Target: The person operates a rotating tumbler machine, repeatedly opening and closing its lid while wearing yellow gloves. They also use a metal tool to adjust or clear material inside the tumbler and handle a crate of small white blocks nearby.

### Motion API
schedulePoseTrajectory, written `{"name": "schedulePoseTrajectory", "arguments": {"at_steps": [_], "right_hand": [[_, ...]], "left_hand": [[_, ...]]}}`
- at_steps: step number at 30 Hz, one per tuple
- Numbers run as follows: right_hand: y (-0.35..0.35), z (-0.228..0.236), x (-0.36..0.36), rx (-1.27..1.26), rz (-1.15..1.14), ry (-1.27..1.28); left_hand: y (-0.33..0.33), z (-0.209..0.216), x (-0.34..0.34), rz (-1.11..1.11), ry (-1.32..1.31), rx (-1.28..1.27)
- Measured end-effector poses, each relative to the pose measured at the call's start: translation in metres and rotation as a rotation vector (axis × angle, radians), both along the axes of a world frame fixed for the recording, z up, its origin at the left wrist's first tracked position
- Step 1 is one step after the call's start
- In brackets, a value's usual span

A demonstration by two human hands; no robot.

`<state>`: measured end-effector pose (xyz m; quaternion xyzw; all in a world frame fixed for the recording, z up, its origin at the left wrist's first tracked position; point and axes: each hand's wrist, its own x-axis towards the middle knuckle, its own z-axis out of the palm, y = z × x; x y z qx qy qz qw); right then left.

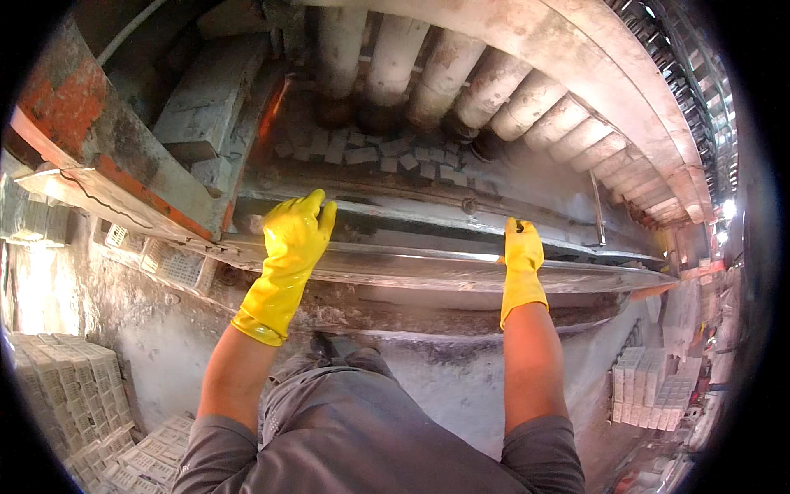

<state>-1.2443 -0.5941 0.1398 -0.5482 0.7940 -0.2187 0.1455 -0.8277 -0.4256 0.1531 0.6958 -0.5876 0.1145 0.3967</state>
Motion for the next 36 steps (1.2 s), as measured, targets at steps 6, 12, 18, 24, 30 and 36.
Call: {"name": "schedulePoseTrajectory", "arguments": {"at_steps": [6, 12, 18, 24, 30, 36], "right_hand": [[-0.012, -0.004, -0.005, -0.038, 0.005, 0.07], [-0.006, 0.027, 0.023, 0.03, -0.019, -0.086], [-0.007, 0.036, 0.028, 0.048, -0.015, -0.1], [-0.018, 0.034, 0.027, 0.054, -0.001, -0.172], [-0.038, 0.034, 0.032, 0.047, 0.011, -0.241], [-0.063, 0.03, 0.029, 0.058, 0.002, -0.089]], "left_hand": [[-0.012, -0.001, 0.001, 0.003, -0.006, -0.036], [-0.017, 0.001, 0.007, 0.022, -0.016, -0.052], [-0.019, 0.009, 0.01, 0.019, 0.019, 0.046], [-0.029, 0.008, 0.013, 0.027, 0.023, 0.004], [-0.046, 0.019, 0.018, 0.053, 0.009, -0.046], [-0.066, 0.022, 0.022, 0.054, 0.025, 0.059]]}}
